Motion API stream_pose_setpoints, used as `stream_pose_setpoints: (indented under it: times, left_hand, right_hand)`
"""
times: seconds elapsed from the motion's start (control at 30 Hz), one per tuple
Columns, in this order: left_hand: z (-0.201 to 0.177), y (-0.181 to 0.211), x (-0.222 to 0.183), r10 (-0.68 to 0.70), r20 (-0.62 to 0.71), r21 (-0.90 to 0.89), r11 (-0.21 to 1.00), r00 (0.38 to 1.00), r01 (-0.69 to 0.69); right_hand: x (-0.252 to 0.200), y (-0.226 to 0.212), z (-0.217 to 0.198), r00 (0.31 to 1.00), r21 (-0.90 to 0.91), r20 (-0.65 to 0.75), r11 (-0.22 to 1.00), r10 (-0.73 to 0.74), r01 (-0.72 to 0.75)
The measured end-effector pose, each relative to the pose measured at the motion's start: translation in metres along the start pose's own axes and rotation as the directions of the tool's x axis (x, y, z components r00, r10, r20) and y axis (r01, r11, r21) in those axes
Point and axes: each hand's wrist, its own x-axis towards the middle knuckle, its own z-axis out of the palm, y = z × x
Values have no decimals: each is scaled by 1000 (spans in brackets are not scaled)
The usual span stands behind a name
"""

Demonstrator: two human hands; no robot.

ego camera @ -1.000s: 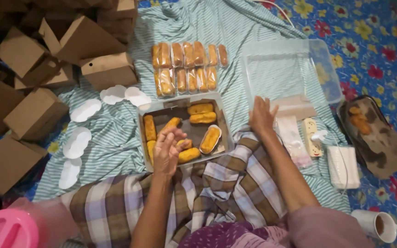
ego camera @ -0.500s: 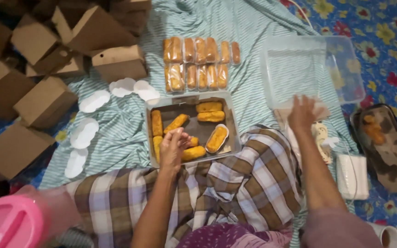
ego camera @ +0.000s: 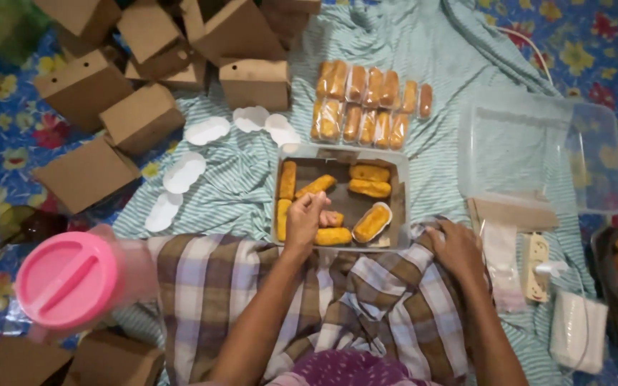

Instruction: A person is shown sitting on the floor, picking up individual rectangular snacks from a tray and placing them into small white paper liners, preparing them for packaging into boxes.

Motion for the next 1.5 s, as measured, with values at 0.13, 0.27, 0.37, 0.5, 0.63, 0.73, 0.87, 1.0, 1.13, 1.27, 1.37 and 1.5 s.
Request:
stream_pose_setpoints:
  times: [0.13, 0.27, 0.37, 0.5, 0.63, 0.73, 0.87, 1.0, 1.13, 1.27, 1.37, 1.5]
  left_hand:
    - [-11, 21, 8, 82, -35, 134, 988, 996, -77]
    - [-35, 48, 30, 130, -83, 36, 991, 988, -127]
    - [-58, 106, 38, 272, -157, 186, 952, 949, -242]
    - [-143, 132, 87, 405, -217, 455, 847, 888, -275]
    - [-246, 107, 133, 763, 27, 963, 153, 645, -222]
    - [-281, 91, 145, 648, -129, 990, 130, 751, 58]
    - [-272, 99, 144, 403, -358, 933, 174, 842, 314]
    - [-272, 87, 153, 375, -362, 931, 108, 854, 348]
    - [-277, 73, 157, 447, -247, 948, -73, 860, 311]
    - [-282, 73, 156, 494, -201, 940, -144, 846, 308]
    - [-278, 78, 151, 551, -175, 969, -51, 816, 243]
    - [-274, 80, 150, 463, -287, 950, 27, 839, 310]
  right_hand:
    - [-38, -16, -7, 994, -51, -108, 999, -10, 5]
    - [-77, -32, -16, 950, -62, -308, 998, -48, 30]
    - [-102, -43, -26, 908, -52, -404, 994, -110, 98]
    - [-120, -42, -21, 922, 37, -375, 992, -94, 117]
    - [-139, -44, -19, 975, 86, -222, 996, -1, 21]
    - [-149, -44, -11, 966, 20, -256, 999, -35, 42]
    - [-159, -47, -7, 910, -118, -392, 988, -137, 98]
    - [-159, -52, -9, 881, -132, -454, 988, -134, 82]
    - [-158, -56, -18, 955, 0, -296, 1000, -24, 25]
    - [-158, -56, -18, 931, -33, -361, 998, -60, 52]
    - [-159, -57, -21, 947, 26, -321, 999, -20, 30]
    - [-162, -56, -20, 929, 7, -369, 999, -31, 36]
